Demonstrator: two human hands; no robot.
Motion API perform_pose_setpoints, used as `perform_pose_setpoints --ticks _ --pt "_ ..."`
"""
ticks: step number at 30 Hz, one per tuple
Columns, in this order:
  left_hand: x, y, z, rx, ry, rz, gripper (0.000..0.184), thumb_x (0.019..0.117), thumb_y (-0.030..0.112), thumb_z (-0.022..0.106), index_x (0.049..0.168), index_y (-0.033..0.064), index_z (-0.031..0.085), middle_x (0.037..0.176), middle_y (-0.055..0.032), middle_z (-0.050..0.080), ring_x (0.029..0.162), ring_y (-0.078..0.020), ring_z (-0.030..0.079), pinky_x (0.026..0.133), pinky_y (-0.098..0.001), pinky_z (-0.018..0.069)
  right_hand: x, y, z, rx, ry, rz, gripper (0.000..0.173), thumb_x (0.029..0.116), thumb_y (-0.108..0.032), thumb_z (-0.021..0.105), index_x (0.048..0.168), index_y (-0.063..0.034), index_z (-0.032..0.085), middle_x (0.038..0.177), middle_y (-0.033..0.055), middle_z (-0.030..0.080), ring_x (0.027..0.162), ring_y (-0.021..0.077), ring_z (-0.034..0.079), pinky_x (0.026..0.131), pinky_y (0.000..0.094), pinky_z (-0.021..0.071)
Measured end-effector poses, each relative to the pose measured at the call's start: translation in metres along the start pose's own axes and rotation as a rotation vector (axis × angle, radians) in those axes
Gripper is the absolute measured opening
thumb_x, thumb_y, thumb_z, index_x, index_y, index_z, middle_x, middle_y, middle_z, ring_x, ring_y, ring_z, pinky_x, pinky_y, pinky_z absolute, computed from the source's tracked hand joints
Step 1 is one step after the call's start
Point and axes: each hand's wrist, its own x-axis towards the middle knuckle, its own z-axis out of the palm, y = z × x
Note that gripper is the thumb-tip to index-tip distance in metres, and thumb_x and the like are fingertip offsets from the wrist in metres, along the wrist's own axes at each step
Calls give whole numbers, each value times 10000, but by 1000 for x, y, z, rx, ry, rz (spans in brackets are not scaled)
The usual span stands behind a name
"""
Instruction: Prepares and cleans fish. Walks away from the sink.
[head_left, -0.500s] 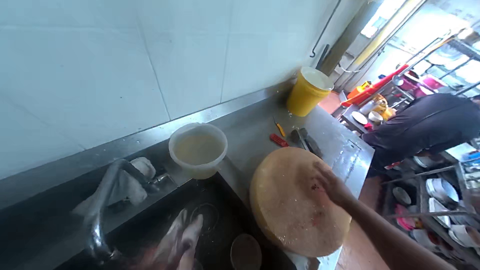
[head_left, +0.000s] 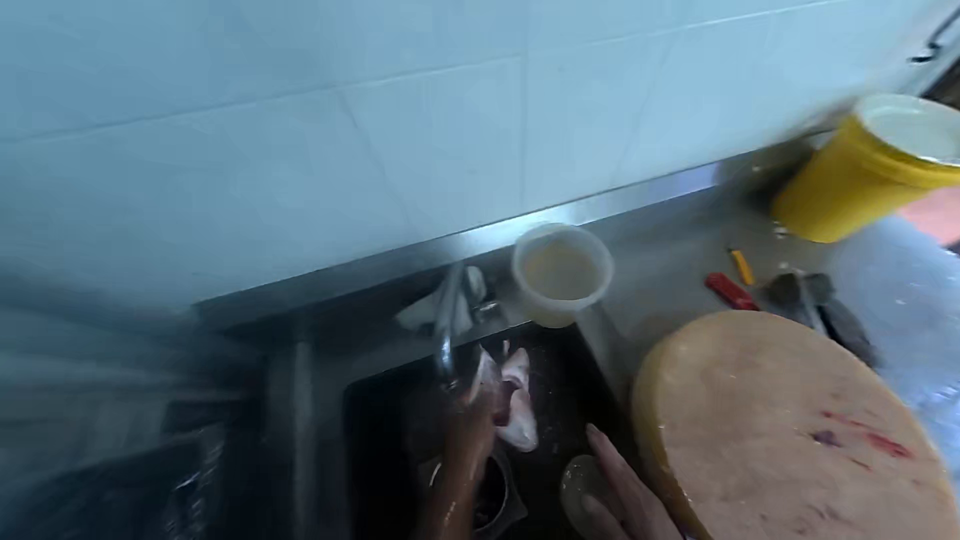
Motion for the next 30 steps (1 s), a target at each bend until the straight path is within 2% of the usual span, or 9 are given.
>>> perform_pose_setpoints --ticks 5,7,12,16,18,19,22,25,30 --pt "-51 -25 7 -290 222 -47 249 1020 236 629 1033 4 720 837 -96 735 733 -189 721 685 -391 633 74 -28 69 82 50 368 866 909 -638 676 1555 -115 432 1378 105 634 1197 184 660 1014 418 573" --pt "-68 -28 6 -323 300 -51 260 1031 246 618 1043 10 725 834 -89 734 728 -178 717 684 -382 632 94 -39 77 -25 -45 452 684 930 -528 681 1469 -131 542 1301 118 666 1151 230 673 1000 459 564" --pt "-86 -49 -9 -446 350 -73 227 1020 211 637 1012 -3 715 791 -96 727 677 -188 716 638 -377 634 114 -40 71 137 -244 535 509 918 -223 744 1408 -179 613 1112 90 744 777 234 757 658 446 667" --pt "-82 -61 -44 -221 210 -77 461 920 244 763 1304 45 604 1101 -104 742 967 -200 748 837 -402 657 134 -45 48 275 -410 501 479 938 -137 726 1407 -163 632 1104 92 767 805 256 763 655 433 661" --pt "-78 -52 -70 258 184 54 974 828 369 807 1591 56 289 1466 -178 528 1331 -292 543 1103 -474 473 147 -47 38 245 -493 509 460 958 -126 697 1412 -153 625 1101 108 766 809 261 765 663 431 658" --pt "-75 -43 -81 471 185 152 1031 797 416 820 1598 48 285 1494 -243 476 1360 -396 489 1115 -554 432 152 -49 34 223 -548 512 447 967 -132 686 1409 -155 627 1098 112 762 807 257 761 668 427 656" --pt "-56 -30 -93 740 -69 364 670 877 316 743 1502 225 517 1390 -133 597 1262 -340 578 1051 -546 489 170 -60 27 151 -742 488 378 1010 -197 670 1386 -167 646 1041 102 777 778 228 763 661 390 649" --pt "-40 -24 -87 712 -338 346 419 926 358 690 1290 152 662 1260 -79 672 1154 -247 653 1000 -493 536 184 -67 26 54 -775 474 318 1005 -228 681 1317 -167 686 976 89 772 714 195 744 637 356 636" --pt "-34 -30 -76 211 -244 120 307 1009 382 592 1092 120 730 941 -22 722 878 -128 692 840 -386 586 176 -62 31 106 -458 495 703 910 -298 778 1517 -190 440 1085 122 720 825 234 744 714 421 648"
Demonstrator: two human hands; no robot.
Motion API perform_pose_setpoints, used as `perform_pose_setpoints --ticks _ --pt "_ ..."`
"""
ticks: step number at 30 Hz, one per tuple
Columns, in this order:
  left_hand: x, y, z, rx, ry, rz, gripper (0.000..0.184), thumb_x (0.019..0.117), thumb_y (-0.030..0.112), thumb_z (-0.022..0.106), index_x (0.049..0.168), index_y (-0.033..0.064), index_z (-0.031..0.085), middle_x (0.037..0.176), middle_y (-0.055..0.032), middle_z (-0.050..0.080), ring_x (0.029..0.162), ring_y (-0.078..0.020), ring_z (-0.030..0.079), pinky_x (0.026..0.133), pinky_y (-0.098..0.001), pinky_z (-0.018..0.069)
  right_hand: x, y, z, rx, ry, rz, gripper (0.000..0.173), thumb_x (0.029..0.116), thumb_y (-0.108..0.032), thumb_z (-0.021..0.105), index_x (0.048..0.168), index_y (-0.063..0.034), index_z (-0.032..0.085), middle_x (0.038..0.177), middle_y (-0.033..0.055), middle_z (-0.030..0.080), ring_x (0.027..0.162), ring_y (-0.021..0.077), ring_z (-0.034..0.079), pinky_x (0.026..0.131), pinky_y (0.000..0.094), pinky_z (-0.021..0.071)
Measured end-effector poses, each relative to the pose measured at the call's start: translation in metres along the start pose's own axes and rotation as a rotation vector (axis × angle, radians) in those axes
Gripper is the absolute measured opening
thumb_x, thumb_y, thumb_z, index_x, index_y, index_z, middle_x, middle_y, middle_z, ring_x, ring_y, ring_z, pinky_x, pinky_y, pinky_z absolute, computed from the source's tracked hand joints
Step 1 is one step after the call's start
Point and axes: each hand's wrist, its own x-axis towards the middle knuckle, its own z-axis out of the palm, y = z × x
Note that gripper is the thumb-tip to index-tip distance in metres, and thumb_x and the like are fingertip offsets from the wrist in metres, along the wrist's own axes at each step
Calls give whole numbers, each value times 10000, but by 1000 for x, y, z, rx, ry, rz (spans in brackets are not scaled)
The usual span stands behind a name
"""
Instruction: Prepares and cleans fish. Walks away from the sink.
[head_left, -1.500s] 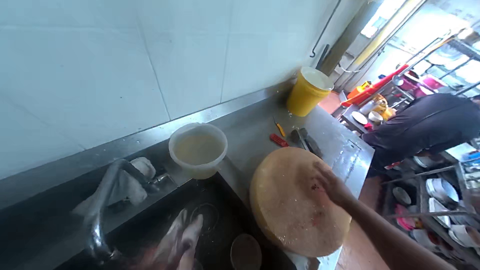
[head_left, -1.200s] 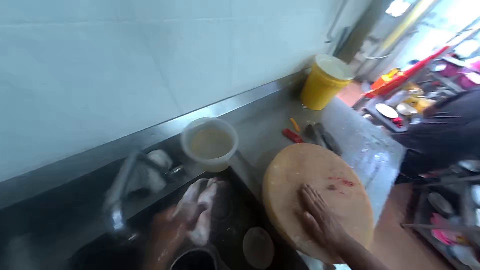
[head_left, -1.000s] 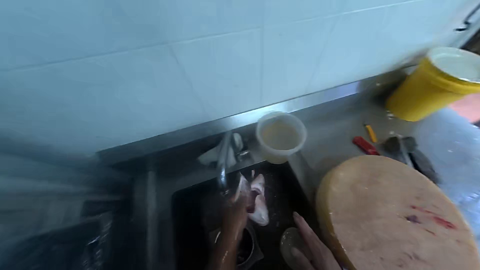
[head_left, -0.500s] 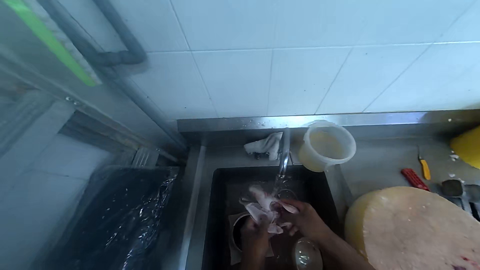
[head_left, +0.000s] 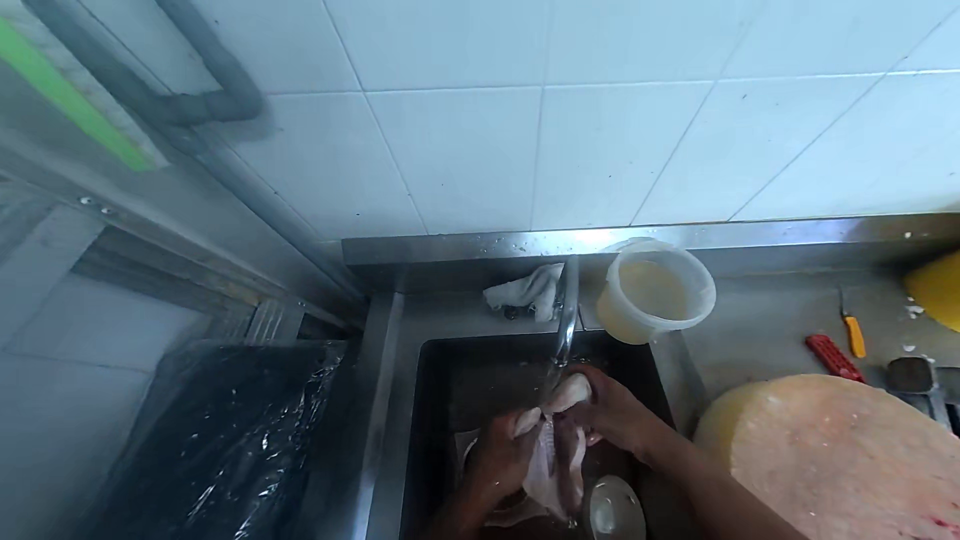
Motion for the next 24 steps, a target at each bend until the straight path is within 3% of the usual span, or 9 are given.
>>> perform_pose_setpoints --ticks 3,7,10,13,15,18,20,24 --pt "0 -5 17 -331 97 -103 265 996 329 643 1031 81 731 881 -25 736 822 -125 714 781 -357 613 -15 18 20 -69 99 -141 944 885 -396 788 1631 -193 246 1327 85 657 1120 176 699 969 415 607" --pt "-6 2 42 -680 142 -269 263 1030 191 616 1159 -35 650 959 -169 749 785 -291 761 667 -454 671 -19 34 44 -401 295 -201 912 952 -487 660 1630 -45 240 1440 167 574 1296 263 597 1113 455 497" --pt "-8 6 49 -732 178 -256 243 1050 143 568 1177 -44 655 978 -186 752 777 -309 762 654 -457 669 -3 36 43 -553 371 -130 671 1038 -365 546 1595 -57 338 1346 158 641 1211 286 658 1058 463 534" --pt "-10 7 46 -742 144 -262 243 1052 141 561 1164 -54 654 947 -200 747 753 -313 757 654 -452 666 19 53 38 -401 378 -131 517 1024 -288 554 1486 -75 466 1118 109 732 1029 237 727 950 463 588" --pt "-8 6 36 -690 75 -316 260 1060 164 555 1166 -62 626 903 -212 742 721 -310 754 648 -441 660 20 52 37 -303 334 -109 470 1041 -293 540 1453 -69 505 1095 119 733 1009 239 728 941 469 585" --pt "1 -12 18 -266 -3 -303 289 1033 257 582 1205 36 651 1005 -108 743 845 -208 755 763 -409 658 8 40 32 -280 245 -9 408 1053 -316 530 1360 -52 580 1107 154 710 1010 274 709 933 484 572" --pt "7 -23 15 1 6 -208 362 985 346 602 1259 119 667 1058 -57 718 943 -176 701 871 -439 590 1 31 27 -285 162 43 363 1053 -348 532 1252 -54 610 1020 147 680 859 264 696 798 480 592" --pt "15 -25 23 104 -13 -175 387 1008 468 564 1073 114 708 912 -48 712 859 -183 699 835 -452 585 -8 13 28 -286 56 129 344 1059 -380 532 1161 -63 618 903 123 639 683 231 651 622 437 575"
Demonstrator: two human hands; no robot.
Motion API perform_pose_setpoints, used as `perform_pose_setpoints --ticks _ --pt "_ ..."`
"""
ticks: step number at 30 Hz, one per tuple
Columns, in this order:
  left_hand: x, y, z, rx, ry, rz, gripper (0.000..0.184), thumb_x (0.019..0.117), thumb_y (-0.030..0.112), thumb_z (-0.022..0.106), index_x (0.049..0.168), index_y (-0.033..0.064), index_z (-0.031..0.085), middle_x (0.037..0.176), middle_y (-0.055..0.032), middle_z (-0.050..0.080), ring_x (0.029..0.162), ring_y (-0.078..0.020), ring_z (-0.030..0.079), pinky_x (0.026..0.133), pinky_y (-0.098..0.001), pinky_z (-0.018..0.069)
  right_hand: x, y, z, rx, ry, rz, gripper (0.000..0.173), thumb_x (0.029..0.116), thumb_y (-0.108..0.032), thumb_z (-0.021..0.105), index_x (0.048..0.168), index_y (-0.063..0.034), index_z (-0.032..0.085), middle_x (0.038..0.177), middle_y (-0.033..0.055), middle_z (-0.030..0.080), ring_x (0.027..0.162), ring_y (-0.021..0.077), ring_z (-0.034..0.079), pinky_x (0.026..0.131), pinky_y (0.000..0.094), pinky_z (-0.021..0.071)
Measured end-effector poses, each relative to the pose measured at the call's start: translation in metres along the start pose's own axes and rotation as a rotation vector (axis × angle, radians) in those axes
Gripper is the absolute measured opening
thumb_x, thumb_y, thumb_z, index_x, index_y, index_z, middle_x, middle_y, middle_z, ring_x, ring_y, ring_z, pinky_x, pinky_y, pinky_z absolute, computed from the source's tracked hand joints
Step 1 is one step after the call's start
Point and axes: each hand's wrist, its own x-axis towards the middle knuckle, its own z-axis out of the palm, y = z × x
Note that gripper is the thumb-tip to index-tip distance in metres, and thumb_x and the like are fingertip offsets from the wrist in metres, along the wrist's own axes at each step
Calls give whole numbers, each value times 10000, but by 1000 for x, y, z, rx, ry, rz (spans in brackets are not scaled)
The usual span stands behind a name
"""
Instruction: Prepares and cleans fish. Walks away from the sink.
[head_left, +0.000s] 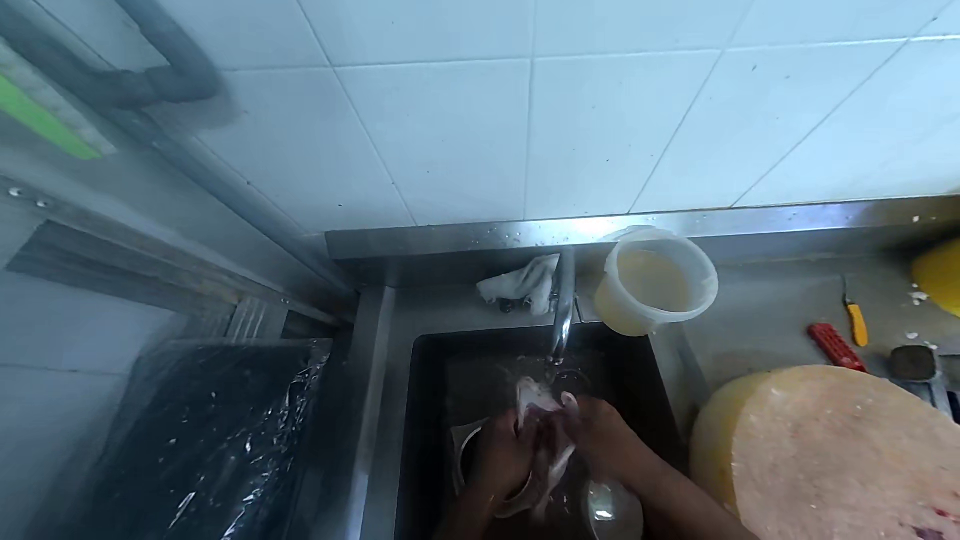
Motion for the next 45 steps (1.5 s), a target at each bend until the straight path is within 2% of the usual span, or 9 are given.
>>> perform_pose_setpoints --ticks 4,7,12,16,23,25,30,35,45 --pt "-9 -7 12 -237 -132 46 339 973 364 677 1167 87 677 980 -40 731 834 -142 725 790 -372 632 -1 2 -1 124 30 43 312 1055 -332 555 1192 -59 621 871 124 651 634 220 653 578 412 587" --pt "-14 -3 15 -68 -119 57 387 928 381 690 1174 83 681 1079 -59 710 1000 -158 689 944 -406 566 -6 1 11 79 47 75 309 1047 -336 557 1190 -68 615 911 123 670 680 230 685 613 430 607" --pt "-12 0 13 125 -86 51 396 941 373 661 1191 67 683 1115 -111 713 1080 -250 679 992 -485 533 -11 -1 21 60 114 33 298 1037 -337 566 1180 -86 634 919 106 677 735 225 681 684 447 594" --pt "-11 -3 8 16 -39 87 370 1009 428 576 1034 86 714 917 -58 717 868 -188 707 838 -444 591 -13 -1 5 165 51 8 298 1045 -332 577 1217 -93 618 856 99 671 588 200 658 538 388 593" --pt "-2 0 9 -54 -25 -60 503 972 560 588 782 103 676 698 -34 629 667 -182 637 684 -440 551 -7 12 8 167 31 6 260 1026 -300 576 1169 -92 639 854 96 678 640 211 670 585 412 595" --pt "-3 -7 8 -76 -86 -53 453 937 532 636 781 110 697 712 -32 655 675 -178 653 689 -446 563 -2 21 8 148 -28 10 270 1023 -316 589 1165 -90 631 857 104 673 620 213 670 559 413 599" --pt "-13 -10 0 -64 -209 -86 460 925 523 680 780 87 705 709 -51 641 662 -185 624 671 -438 543 20 33 11 -126 -97 -31 407 944 -447 662 1202 -134 694 1073 106 723 1020 270 700 919 566 562" --pt "-12 -6 -5 -19 -219 -140 398 928 466 677 825 83 706 751 -69 652 690 -206 632 689 -460 544 25 18 30 -204 5 87 377 968 -449 614 1067 -101 720 1008 132 727 979 309 708 874 581 562" --pt "6 11 -19 -452 -139 -380 389 943 441 724 1044 66 703 748 -56 634 530 -119 542 475 -273 452 50 -3 15 -201 81 -15 374 932 -459 684 1129 -147 744 1060 101 739 1025 270 705 932 542 559"
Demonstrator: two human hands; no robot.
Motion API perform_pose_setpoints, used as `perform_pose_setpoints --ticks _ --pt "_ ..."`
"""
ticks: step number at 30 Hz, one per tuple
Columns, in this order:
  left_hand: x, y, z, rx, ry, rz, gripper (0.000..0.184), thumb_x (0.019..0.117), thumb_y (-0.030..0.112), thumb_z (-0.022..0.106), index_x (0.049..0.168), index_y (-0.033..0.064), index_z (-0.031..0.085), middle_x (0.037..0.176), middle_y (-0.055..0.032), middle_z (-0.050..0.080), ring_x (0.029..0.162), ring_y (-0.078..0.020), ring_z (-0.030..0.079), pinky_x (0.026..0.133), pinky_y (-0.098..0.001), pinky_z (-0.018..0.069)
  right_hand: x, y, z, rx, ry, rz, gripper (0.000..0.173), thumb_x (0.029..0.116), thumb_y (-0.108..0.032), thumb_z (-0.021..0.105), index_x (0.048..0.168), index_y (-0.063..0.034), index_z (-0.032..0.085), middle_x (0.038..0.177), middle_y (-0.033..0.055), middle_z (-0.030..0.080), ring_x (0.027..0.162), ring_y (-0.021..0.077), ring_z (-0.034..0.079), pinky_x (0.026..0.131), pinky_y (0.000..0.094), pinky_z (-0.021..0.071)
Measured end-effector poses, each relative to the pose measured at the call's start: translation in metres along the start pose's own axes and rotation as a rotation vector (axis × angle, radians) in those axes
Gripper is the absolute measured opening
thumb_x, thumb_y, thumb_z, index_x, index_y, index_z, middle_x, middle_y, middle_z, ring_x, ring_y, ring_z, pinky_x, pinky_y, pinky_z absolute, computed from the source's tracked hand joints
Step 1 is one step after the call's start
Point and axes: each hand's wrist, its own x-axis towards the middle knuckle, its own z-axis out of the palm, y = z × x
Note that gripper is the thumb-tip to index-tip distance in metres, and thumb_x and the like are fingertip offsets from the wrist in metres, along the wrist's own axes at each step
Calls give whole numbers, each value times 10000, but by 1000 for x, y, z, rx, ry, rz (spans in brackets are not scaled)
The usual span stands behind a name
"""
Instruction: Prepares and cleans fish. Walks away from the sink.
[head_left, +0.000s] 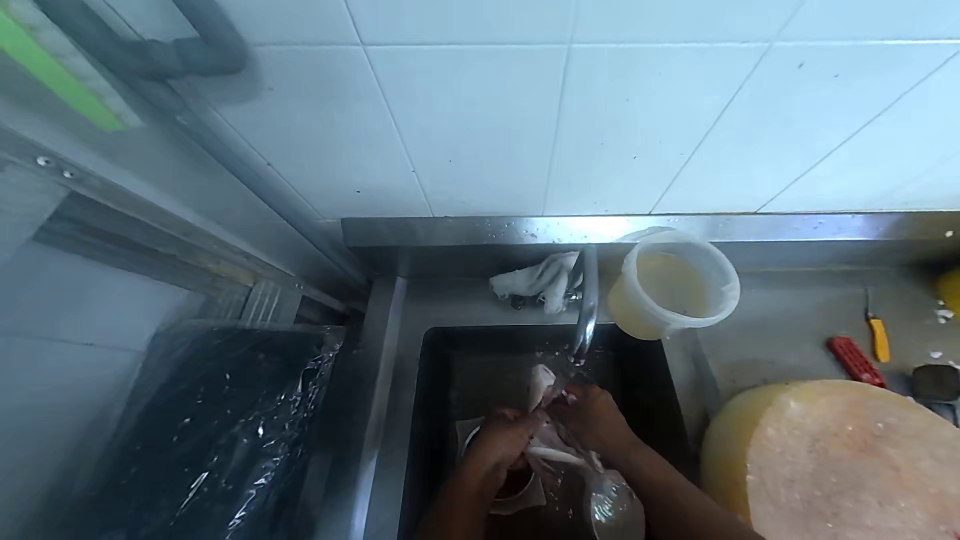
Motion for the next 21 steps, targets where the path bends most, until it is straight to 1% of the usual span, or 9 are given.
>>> perform_pose_setpoints --ticks 2,4,6,8,12,14,17,19,21 --pt "1 0 -4 -44 -16 -14 363 948 414 724 1051 67 697 737 -55 634 513 -112 535 460 -260 444 3 -8 -8 -30 -30 15 394 947 -469 669 1125 -125 737 1066 122 731 1029 292 699 933 559 552" --pt "0 0 -6 -76 -28 -19 339 949 388 728 1039 62 697 736 -60 641 510 -114 543 455 -258 448 6 -10 -9 -31 -10 19 466 970 -557 617 1086 -126 750 1036 115 735 1013 286 705 922 551 557" --pt "-1 0 -7 -109 -42 -13 355 938 395 743 1046 59 702 772 -73 667 547 -126 579 476 -269 474 8 -13 -9 -35 13 28 453 977 -538 609 1067 -116 747 1039 123 732 1024 292 703 926 554 554" --pt "1 -3 -8 -144 -43 -18 350 937 385 745 1055 57 701 774 -78 671 546 -130 587 470 -268 476 9 -16 -8 -71 0 24 437 971 -520 623 1066 -109 738 1045 132 730 1029 306 703 919 565 556" --pt "4 -6 -11 -221 -45 -64 335 947 343 740 1098 50 683 767 -84 655 519 -127 563 449 -260 463 17 -9 -6 -51 -101 -57 430 931 -501 687 1134 -123 728 1062 124 726 1025 287 698 931 562 554" --pt "6 -9 -13 -254 -61 -69 343 945 341 742 1118 50 684 779 -83 653 526 -123 558 454 -258 461 18 -5 -5 -53 -129 -105 437 946 -500 667 1153 -118 723 1073 124 727 1029 283 701 939 558 555" --pt "8 -10 -14 -257 -86 -63 367 928 359 762 1111 54 676 769 -78 653 527 -120 570 451 -251 468 11 -12 -10 -73 -108 -62 440 987 -493 606 1151 -101 720 1089 140 723 1059 304 693 958 563 543" --pt "5 -17 -19 -214 -88 -58 397 904 408 779 1108 80 688 784 -65 662 547 -122 582 464 -261 475 5 -22 -9 -125 -120 -28 487 996 -515 590 1203 -87 696 1151 164 712 1115 339 681 981 589 534" --pt "2 -23 -16 -184 -102 -24 399 905 411 773 1128 88 696 819 -80 684 568 -139 583 477 -286 478 -4 -17 -9 -156 -123 -41 488 954 -519 629 1197 -103 708 1167 165 714 1117 357 682 960 627 544"
